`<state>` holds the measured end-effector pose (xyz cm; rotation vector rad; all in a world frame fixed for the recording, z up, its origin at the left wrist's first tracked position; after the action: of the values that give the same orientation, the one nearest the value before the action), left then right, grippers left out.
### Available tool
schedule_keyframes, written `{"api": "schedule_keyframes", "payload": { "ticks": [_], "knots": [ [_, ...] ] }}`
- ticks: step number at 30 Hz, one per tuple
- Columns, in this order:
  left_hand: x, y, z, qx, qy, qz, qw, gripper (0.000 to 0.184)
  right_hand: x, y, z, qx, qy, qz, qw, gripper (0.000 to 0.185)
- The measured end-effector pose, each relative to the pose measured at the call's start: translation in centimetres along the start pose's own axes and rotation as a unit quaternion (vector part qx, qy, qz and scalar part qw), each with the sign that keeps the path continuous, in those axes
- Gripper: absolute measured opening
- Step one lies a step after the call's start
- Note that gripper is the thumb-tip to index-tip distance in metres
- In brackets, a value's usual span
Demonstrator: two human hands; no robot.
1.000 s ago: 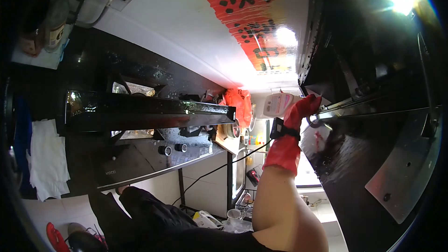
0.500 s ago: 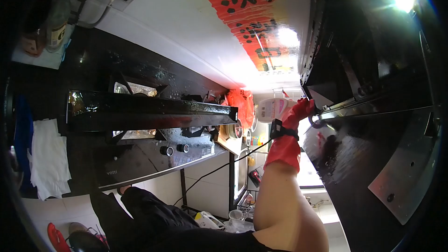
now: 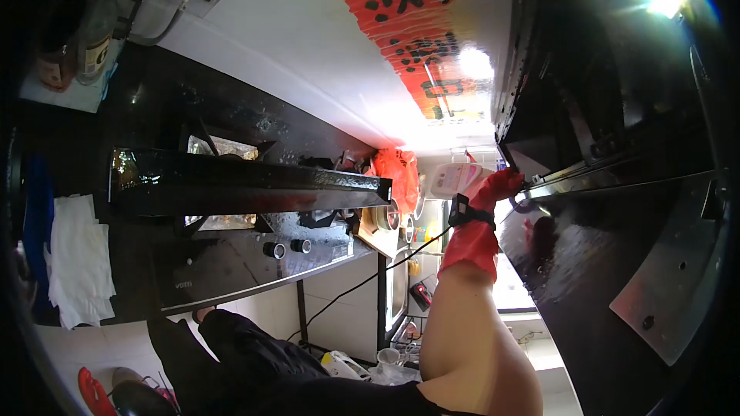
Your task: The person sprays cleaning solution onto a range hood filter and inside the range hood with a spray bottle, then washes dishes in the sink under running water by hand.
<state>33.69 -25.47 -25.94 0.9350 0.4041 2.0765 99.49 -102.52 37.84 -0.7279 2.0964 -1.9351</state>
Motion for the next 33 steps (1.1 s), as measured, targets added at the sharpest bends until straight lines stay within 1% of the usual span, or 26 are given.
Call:
{"api": "schedule_keyframes", "payload": {
  "ticks": [3, 4, 5, 7, 8, 11, 14, 15, 17, 24, 30, 33],
  "knots": [
    [0.3, 0.2, 2.1, -0.001, -0.028, -0.009, 1.0, 0.032, 0.2, -0.5, -1.3, 0.093, 0.123, 0.03, 0.988, 0.029],
    [0.2, 0.2, 2.4, 0.0, -0.037, -0.012, 0.999, 0.032, 0.2, -0.4, -1.7, 0.134, 0.176, 0.047, 0.974, 0.029],
    [0.0, 0.2, 2.0, 0.001, -0.019, -0.01, 1.0, 0.032, 0.0, -0.4, -2.2, 0.18, 0.231, 0.072, 0.953, 0.029],
    [-0.1, 0.2, 1.2, 0.002, 0.013, -0.009, 1.0, 0.032, -0.5, -0.3, -3.6, 0.235, 0.282, 0.097, 0.925, 0.03],
    [0.0, 0.0, 0.9, 0.001, 0.009, -0.005, 1.0, 0.032, -0.7, -0.4, -4.0, 0.25, 0.281, 0.099, 0.921, 0.03],
    [0.0, -0.1, 1.3, -0.003, 0.001, -0.001, 1.0, 0.031, -2.7, -1.7, -7.5, 0.154, 0.15, 0.014, 0.977, 0.024],
    [-0.3, -0.1, 1.4, -0.005, -0.005, -0.003, 1.0, 0.031, -5.1, -3.1, -9.7, 0.058, 0.016, -0.072, 0.996, 0.018],
    [-0.3, -0.1, 1.4, -0.005, -0.007, -0.002, 1.0, 0.031, -5.3, -2.9, -10.0, 0.036, -0.013, -0.082, 0.996, 0.017],
    [-0.1, -0.1, 1.4, -0.008, -0.009, -0.002, 1.0, 0.031, -5.5, -2.8, -11.4, 0.032, -0.033, -0.08, 0.996, 0.015],
    [-0.1, -0.2, 1.4, -0.016, -0.016, -0.002, 1.0, 0.031, -5.0, -3.8, -14.2, 0.064, -0.036, -0.053, 0.996, 0.011],
    [0.0, -0.2, 1.5, -0.024, -0.019, -0.002, 1.0, 0.031, -4.5, -3.8, -16.4, 0.091, -0.023, -0.037, 0.995, 0.015],
    [0.0, -0.4, 1.7, -0.035, -0.027, -0.003, 0.999, 0.031, -4.5, -3.6, -18.3, 0.128, -0.002, -0.021, 0.991, 0.018]
  ]
}}
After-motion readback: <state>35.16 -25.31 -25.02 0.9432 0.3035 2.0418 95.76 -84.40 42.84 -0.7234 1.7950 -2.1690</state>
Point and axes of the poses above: each hand's wrist, its own y-axis away from the middle knuckle, its own x-axis out of the back of the hand, z = x × y, the point moved 10 cm from there along -y, towards the middle knuckle, and after that the axes turned 3 degrees about -y, right-handed, at the moved point
